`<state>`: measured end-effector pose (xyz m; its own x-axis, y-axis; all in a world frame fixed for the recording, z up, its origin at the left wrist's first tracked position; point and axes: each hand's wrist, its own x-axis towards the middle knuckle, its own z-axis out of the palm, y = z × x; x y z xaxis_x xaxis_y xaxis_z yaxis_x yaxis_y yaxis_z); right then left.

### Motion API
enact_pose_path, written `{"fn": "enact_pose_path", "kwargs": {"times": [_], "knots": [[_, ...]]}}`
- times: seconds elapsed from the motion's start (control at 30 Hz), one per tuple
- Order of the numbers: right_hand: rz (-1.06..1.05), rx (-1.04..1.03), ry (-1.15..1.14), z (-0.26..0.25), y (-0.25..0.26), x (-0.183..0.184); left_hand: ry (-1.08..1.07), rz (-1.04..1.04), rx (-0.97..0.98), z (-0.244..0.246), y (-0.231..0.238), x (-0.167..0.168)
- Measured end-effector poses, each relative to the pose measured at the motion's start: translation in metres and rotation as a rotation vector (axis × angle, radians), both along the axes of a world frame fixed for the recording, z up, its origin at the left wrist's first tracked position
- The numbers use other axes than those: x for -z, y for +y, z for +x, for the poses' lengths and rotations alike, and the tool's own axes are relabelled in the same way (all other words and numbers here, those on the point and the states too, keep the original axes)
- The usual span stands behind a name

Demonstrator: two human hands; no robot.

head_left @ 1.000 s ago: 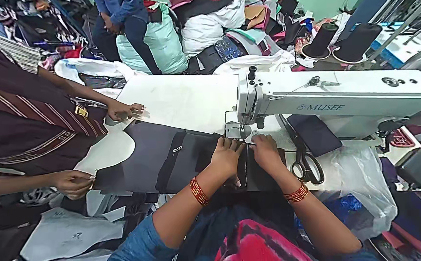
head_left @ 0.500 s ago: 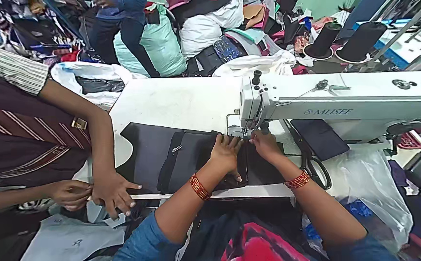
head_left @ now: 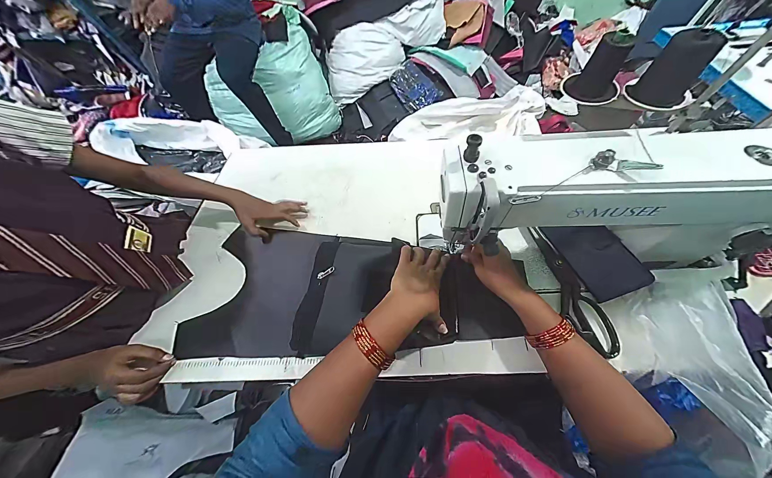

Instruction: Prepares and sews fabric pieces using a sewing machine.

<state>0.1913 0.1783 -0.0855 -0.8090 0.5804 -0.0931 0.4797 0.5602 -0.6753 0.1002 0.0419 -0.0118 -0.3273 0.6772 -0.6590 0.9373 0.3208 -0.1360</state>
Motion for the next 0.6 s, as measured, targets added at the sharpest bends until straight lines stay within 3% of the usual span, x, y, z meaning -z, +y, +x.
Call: {"fn": "enact_pose_path", "kwargs": {"times": [0.6], "knots": [[-0.068,0.048,-0.047,-0.0064,0.0057,-0.0048,0.010,0.000,0.004,-0.0032,0.0049,0.0012]]}}
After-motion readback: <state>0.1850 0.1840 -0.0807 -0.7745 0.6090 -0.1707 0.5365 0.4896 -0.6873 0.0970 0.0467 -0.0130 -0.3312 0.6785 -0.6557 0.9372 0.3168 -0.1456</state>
